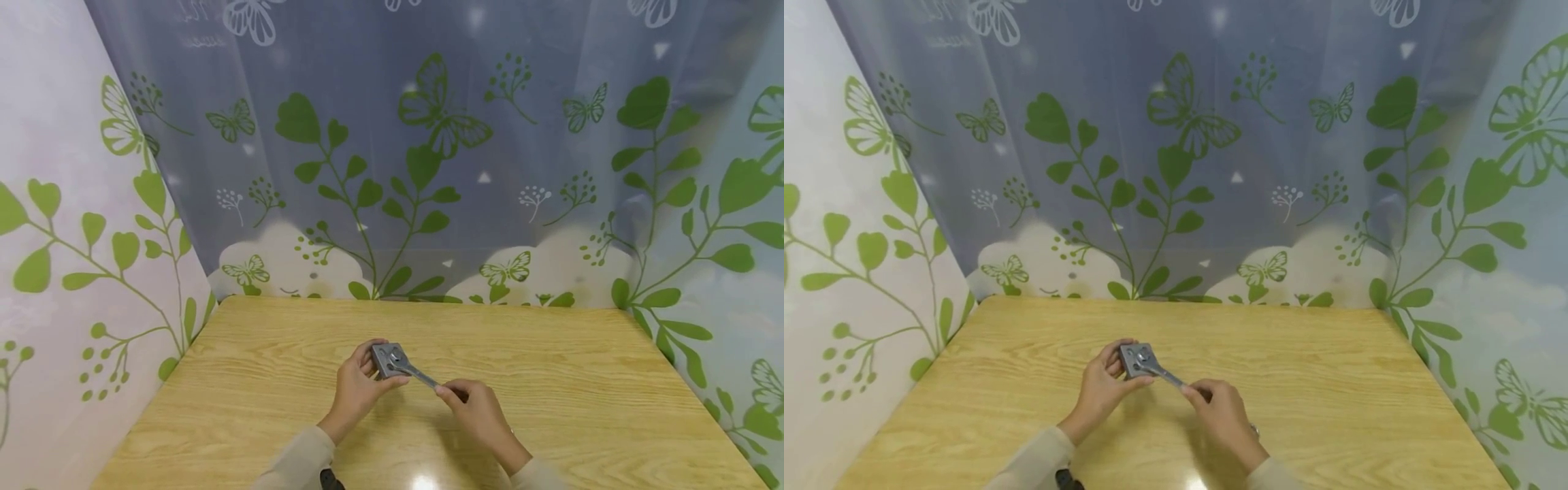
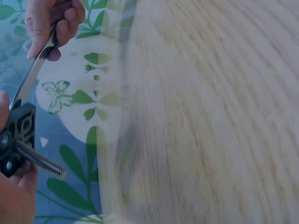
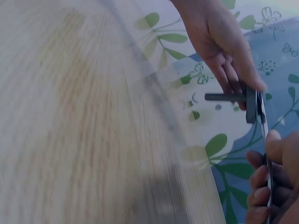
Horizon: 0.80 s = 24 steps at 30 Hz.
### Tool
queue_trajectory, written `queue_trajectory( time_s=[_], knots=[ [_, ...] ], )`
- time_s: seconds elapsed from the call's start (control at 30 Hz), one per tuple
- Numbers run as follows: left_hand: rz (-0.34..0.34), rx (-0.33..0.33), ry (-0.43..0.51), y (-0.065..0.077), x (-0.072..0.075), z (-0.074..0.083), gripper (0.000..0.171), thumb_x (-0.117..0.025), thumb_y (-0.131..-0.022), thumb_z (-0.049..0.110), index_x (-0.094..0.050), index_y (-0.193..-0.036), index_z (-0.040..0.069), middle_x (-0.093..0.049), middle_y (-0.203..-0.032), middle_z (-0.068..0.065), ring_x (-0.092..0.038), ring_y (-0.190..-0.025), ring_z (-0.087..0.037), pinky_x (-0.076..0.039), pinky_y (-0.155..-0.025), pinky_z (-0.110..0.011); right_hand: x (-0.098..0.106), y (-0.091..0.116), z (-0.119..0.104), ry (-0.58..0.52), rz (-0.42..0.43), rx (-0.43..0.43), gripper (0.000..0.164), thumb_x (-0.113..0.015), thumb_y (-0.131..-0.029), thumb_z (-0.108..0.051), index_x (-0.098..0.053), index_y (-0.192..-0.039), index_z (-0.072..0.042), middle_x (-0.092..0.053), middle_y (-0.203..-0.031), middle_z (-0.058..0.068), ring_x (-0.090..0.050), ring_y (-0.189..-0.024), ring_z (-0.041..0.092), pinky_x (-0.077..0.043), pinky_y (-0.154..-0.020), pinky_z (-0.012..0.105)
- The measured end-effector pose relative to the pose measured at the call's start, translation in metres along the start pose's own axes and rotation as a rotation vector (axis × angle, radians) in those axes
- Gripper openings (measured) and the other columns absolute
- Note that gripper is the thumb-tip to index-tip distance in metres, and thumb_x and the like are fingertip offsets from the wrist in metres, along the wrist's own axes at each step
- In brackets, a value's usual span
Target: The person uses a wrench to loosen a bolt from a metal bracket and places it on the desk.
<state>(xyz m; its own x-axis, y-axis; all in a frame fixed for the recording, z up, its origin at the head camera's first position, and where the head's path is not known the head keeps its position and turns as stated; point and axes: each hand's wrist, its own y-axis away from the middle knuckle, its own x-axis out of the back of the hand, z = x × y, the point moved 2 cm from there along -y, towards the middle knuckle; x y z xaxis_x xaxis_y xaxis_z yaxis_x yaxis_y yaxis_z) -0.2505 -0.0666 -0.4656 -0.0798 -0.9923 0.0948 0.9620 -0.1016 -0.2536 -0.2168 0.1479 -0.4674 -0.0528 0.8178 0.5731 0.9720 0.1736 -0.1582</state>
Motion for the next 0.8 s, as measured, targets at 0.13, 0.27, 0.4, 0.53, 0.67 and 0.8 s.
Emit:
queue_trajectory(
  time_s=[0.13, 0.27, 0.4, 0.53, 0.67, 0.8],
  knots=[
    [-0.093, -0.008, 0.037, 0.0, 0.005, 0.0, 0.074, -0.086, -0.068, 0.012, -0.05, -0.132, 0.001, -0.058, -0.131, -0.019, -0.058, -0.119, -0.029, -0.052, -0.094, -0.028, 0.008, -0.008, 0.01, 0.014, -0.053, 0.05, 0.032, -0.06, -0.095, -0.031, -0.071, -0.097, -0.001, -0.065, -0.079, 0.008, -0.049, -0.06, 0.008, -0.045, -0.05, 0.02],
    [-0.202, 0.025, 0.105, 0.0, 0.008, 0.001, 0.074, -0.085, -0.069, 0.01, -0.05, -0.132, -0.001, -0.056, -0.132, -0.021, -0.058, -0.119, -0.03, -0.054, -0.093, -0.028, 0.021, -0.018, 0.017, 0.024, -0.103, 0.078, 0.029, -0.059, -0.095, -0.031, -0.07, -0.099, -0.004, -0.067, -0.085, 0.009, -0.051, -0.063, 0.008, -0.045, -0.051, 0.021],
    [-0.3, 0.061, 0.176, 0.0, 0.008, 0.004, 0.074, -0.084, -0.069, 0.007, -0.049, -0.133, -0.002, -0.054, -0.134, -0.021, -0.057, -0.12, -0.028, -0.053, -0.094, -0.028, 0.035, -0.031, 0.021, 0.048, -0.164, 0.131, 0.028, -0.059, -0.095, -0.031, -0.07, -0.1, -0.006, -0.066, -0.086, 0.01, -0.047, -0.063, 0.007, -0.043, -0.05, 0.023],
    [-0.38, 0.081, 0.206, 0.002, 0.008, 0.006, 0.076, -0.084, -0.068, 0.006, -0.047, -0.134, -0.003, -0.053, -0.135, -0.021, -0.057, -0.121, -0.027, -0.051, -0.097, -0.029, 0.046, -0.048, 0.022, 0.092, -0.236, 0.229, 0.024, -0.06, -0.094, -0.03, -0.07, -0.099, -0.009, -0.066, -0.086, 0.006, -0.048, -0.063, 0.005, -0.044, -0.052, 0.022],
    [-0.435, 0.081, 0.198, 0.005, 0.007, 0.006, 0.076, -0.084, -0.069, 0.009, -0.048, -0.134, -0.003, -0.052, -0.137, -0.021, -0.055, -0.123, -0.026, -0.049, -0.099, -0.029, 0.055, -0.064, 0.019, 0.133, -0.31, 0.326, 0.018, -0.062, -0.093, -0.028, -0.07, -0.097, -0.012, -0.065, -0.085, -0.001, -0.047, -0.065, 0.005, -0.044, -0.055, 0.023],
    [-0.47, 0.065, 0.197, 0.009, 0.006, 0.007, 0.076, -0.085, -0.069, 0.01, -0.048, -0.134, -0.003, -0.053, -0.136, -0.021, -0.056, -0.122, -0.026, -0.049, -0.1, -0.03, 0.06, -0.075, 0.014, 0.159, -0.366, 0.414, 0.015, -0.063, -0.092, -0.026, -0.071, -0.096, -0.013, -0.066, -0.087, -0.004, -0.051, -0.069, 0.005, -0.048, -0.059, 0.024]
  ],
)
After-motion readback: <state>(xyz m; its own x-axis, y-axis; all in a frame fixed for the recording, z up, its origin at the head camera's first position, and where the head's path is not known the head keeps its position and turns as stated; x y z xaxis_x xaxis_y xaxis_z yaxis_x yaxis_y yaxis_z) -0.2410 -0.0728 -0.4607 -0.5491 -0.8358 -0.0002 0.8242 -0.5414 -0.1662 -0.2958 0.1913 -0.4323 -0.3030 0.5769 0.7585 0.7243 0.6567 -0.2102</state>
